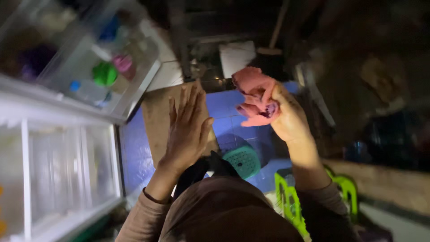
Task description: The person wipes orange juice bottles with a pink cloth and places them into a refrigerator. The person also arranges bottles on a table and opens the refrigerator door multiple times to store the bottles.
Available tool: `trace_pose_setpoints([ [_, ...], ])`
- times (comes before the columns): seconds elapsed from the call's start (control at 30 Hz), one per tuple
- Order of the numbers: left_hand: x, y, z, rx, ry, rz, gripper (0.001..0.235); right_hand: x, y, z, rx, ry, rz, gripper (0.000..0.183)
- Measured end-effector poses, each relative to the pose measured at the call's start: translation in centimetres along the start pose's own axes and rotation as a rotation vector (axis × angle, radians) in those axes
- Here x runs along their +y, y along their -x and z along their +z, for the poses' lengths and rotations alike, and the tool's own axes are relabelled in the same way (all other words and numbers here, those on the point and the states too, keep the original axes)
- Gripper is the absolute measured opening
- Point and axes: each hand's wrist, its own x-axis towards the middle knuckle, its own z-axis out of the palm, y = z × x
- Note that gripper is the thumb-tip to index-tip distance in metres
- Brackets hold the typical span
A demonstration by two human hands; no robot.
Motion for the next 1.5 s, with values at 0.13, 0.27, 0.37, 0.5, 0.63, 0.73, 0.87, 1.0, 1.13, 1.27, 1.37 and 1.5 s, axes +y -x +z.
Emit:
trace_pose_setpoints([
  [0.13,1.1,-6.0,2.3,-0.117,-0.124,0.194,0.068,-1.7,2.9,-0.8,0.488,1.032,-0.528,0.043],
  [0.27,1.7,-10.6,4.8,-0.221,-0.140,0.392,0.069,-2.3,3.8,-1.2,0.754,1.563,-0.669,0.042],
  [0.37,1.9,-12.2,6.8,-0.232,-0.064,0.515,0.069,-1.5,4.6,-1.5,0.912,1.477,-0.637,0.043],
  [0.5,3.3,-13.7,9.1,-0.269,0.040,0.580,0.068,-0.7,5.0,-1.6,0.977,1.315,-0.613,0.039],
  [0.63,4.3,-14.6,9.8,-0.286,0.082,0.592,0.065,-1.0,3.9,-2.5,0.968,1.243,-0.625,0.037],
  [0.73,4.4,-15.1,9.2,-0.235,0.062,0.537,0.064,-1.7,2.0,-3.5,0.794,0.873,-0.632,0.040],
  [0.87,4.2,-15.2,7.4,-0.077,-0.060,0.455,0.065,-2.7,-0.8,-3.6,0.819,0.763,-0.294,0.051],
  [1.0,3.3,-12.9,6.0,-0.007,-0.148,0.329,0.064,-2.3,-1.7,-2.1,0.560,1.172,-0.798,0.037],
  [1.13,3.1,-8.9,4.3,0.057,-0.182,0.254,0.063,-1.3,-1.1,0.5,0.487,1.260,-0.855,0.038],
  [1.27,3.3,-3.9,3.4,0.097,-0.168,0.156,0.064,0.4,1.6,2.7,0.382,1.397,-0.910,0.038],
  [1.37,4.0,-0.5,2.9,0.096,-0.186,0.109,0.064,1.9,4.1,4.2,0.323,1.349,-0.846,0.038],
  [1.5,5.3,2.0,2.3,0.128,-0.187,0.118,0.065,2.5,6.7,5.5,0.266,1.307,-0.826,0.035],
])
